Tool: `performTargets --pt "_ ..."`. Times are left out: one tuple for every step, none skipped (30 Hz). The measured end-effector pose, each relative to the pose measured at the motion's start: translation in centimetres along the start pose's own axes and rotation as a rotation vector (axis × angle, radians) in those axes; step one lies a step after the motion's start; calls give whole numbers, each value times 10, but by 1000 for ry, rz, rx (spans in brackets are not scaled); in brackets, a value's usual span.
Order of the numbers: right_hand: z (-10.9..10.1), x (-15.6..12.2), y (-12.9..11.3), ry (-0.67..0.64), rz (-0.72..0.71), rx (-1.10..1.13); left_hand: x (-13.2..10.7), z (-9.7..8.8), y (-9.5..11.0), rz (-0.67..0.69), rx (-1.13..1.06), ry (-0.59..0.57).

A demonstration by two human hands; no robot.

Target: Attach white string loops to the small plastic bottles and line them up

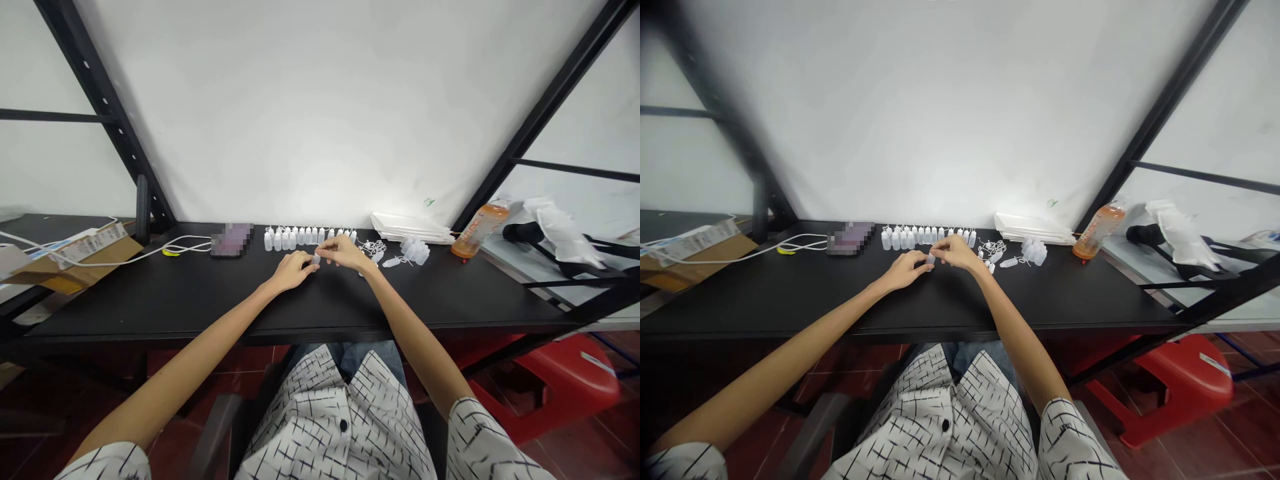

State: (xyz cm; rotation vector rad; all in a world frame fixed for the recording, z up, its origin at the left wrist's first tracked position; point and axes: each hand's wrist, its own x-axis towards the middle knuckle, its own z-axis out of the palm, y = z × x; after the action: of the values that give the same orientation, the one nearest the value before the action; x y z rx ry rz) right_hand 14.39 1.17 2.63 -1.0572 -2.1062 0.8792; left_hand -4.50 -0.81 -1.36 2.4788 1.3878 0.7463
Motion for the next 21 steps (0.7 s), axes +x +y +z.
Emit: performTargets --pt "0 0 1 1 -1 -2 0 0 0 0 6 0" --pt "-1 0 1 0 -3 -3 0 1 0 3 11 0" --pt "-1 0 2 -5 -7 -4 0 1 -1 10 15 -1" --pt "-3 0 2 -11 -14 -5 0 2 -1 17 16 -1" --pt "-4 -1 2 -18 -24 -7 0 3 -2 26 16 -2" --pt "-5 -2 2 -25 -37 -8 0 3 -2 35 17 -3" --pt "-5 -3 2 -30 -47 -9 0 4 -2 43 20 -5" --pt "-6 -3 2 -33 -55 -10 0 4 -2 52 24 -5" --pt "-6 -4 2 -35 -59 -11 0 4 -2 61 31 -5" --pt "-7 -5 2 -37 -59 -13 0 5 -2 71 38 -4" --pt "-7 -6 3 -41 -61 -16 -1 5 -2 83 44 -1" --pt "-7 -6 3 -44 -64 -20 -1 5 -2 95 47 3" --pt "-7 -7 4 -48 -68 -25 -1 5 -2 107 47 9" --pt "-8 -7 5 -52 -71 -30 -2 4 -2 116 42 16" --pt "-8 -8 5 -55 -71 -32 -2 4 -1 119 28 27" --pt "-8 -8 6 -57 -68 -27 -3 3 -1 116 6 42" --pt "-9 -9 5 -57 -64 -13 -3 2 0 109 -24 60" --pt "-9 -10 5 -54 -60 9 -4 1 0 100 -57 80" --pt "-9 -10 4 -49 -57 38 -4 0 1 90 -89 97" --pt "-9 -11 2 -40 -54 70 -5 -1 2 80 -115 110" --pt "-9 -11 1 -31 -51 100 -5 -3 3 71 -132 119"
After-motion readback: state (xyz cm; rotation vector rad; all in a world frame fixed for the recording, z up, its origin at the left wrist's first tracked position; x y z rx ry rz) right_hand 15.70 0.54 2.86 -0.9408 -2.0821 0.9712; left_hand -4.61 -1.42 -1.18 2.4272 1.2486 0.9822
